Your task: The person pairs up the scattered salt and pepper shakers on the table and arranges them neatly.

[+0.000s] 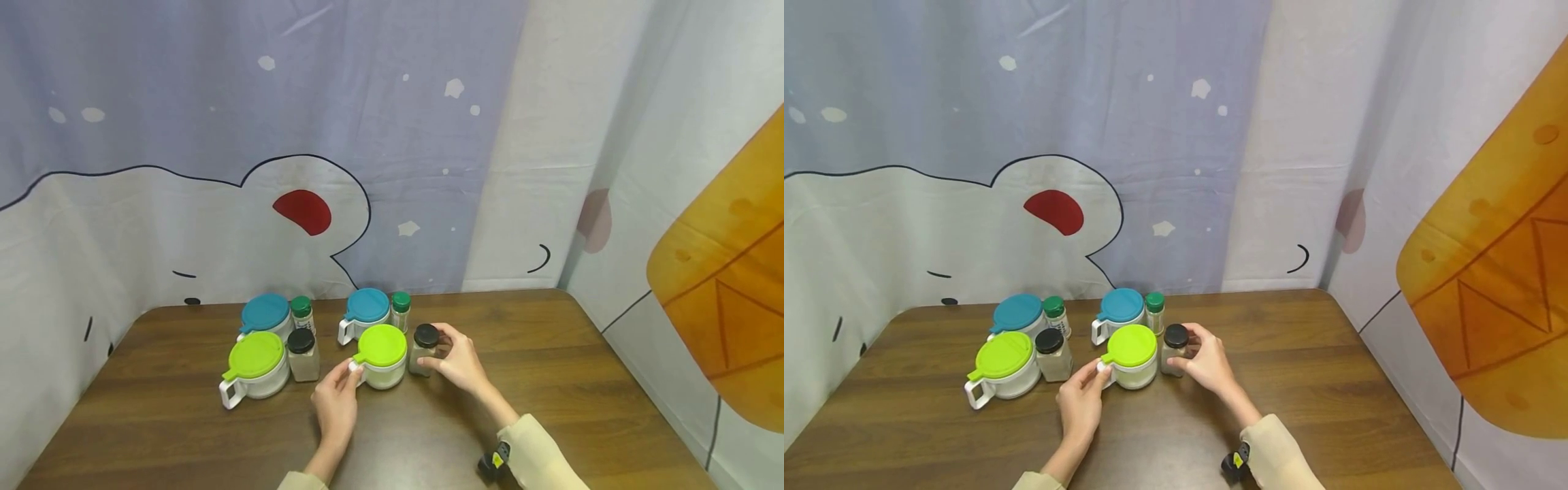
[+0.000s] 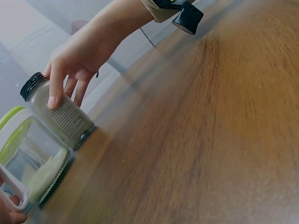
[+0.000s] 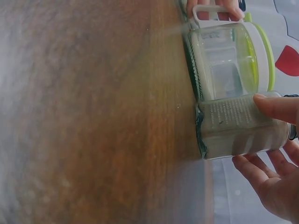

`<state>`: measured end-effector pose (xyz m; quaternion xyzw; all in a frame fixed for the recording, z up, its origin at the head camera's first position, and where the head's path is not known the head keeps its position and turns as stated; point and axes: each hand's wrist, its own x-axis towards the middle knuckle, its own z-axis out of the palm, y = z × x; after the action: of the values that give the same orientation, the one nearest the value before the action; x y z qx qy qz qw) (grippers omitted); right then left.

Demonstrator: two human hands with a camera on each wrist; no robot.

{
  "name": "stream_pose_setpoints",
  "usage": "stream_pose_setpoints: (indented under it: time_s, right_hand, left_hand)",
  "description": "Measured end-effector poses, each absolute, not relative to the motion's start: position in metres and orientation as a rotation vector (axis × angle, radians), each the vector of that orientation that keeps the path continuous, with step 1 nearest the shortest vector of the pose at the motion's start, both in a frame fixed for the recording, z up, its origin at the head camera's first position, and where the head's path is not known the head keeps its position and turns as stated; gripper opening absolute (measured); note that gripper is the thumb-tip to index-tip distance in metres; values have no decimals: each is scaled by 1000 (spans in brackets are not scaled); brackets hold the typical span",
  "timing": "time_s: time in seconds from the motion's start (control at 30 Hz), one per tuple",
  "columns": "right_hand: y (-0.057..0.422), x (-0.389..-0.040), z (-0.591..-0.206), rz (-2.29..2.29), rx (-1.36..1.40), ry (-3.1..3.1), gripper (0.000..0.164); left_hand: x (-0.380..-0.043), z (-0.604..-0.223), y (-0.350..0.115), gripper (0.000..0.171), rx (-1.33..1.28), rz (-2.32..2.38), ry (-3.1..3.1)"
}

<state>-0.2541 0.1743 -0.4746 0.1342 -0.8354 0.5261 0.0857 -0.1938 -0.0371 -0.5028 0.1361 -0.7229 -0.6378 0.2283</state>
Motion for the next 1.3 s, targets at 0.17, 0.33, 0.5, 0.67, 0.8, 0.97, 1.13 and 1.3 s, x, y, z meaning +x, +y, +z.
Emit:
stream_pose_setpoints:
  time_s: [0.17,0.33,0.5,0.67,0.8,0.97,1.13,1.3]
  right_hand:
    - [173,-255,-476,1585,392,-2495,54]
    - [169,-255,-473,1591,378,-2522,53]
    - [163,-242,-453,1603,436,-2521,51]
    - [164,-242,-451,1608,513,-2510,49]
    - [169,-252,-467,1613,516,-2507,51]
    - [173,-260,-478,1640,503,-2510,54]
    - [167,-255,-468,1657,510,-2530,53]
    - [156,-240,-445,1667,532,-2537,51]
  left_hand:
    - [-193,-503,-40,25,357,-1751,-1999]
    - [-193,-504,-44,27,330,-1759,-2007]
    - [-193,-507,-48,28,314,-1738,-2041]
    - [-193,-507,-51,28,307,-1711,-2063]
    - [-193,-506,-52,28,311,-1709,-2078]
    - [-194,-505,-54,27,327,-1701,-2092]
    - [-194,-504,-56,28,352,-1705,-2105]
    - [-192,-504,-58,28,355,-1720,-2090]
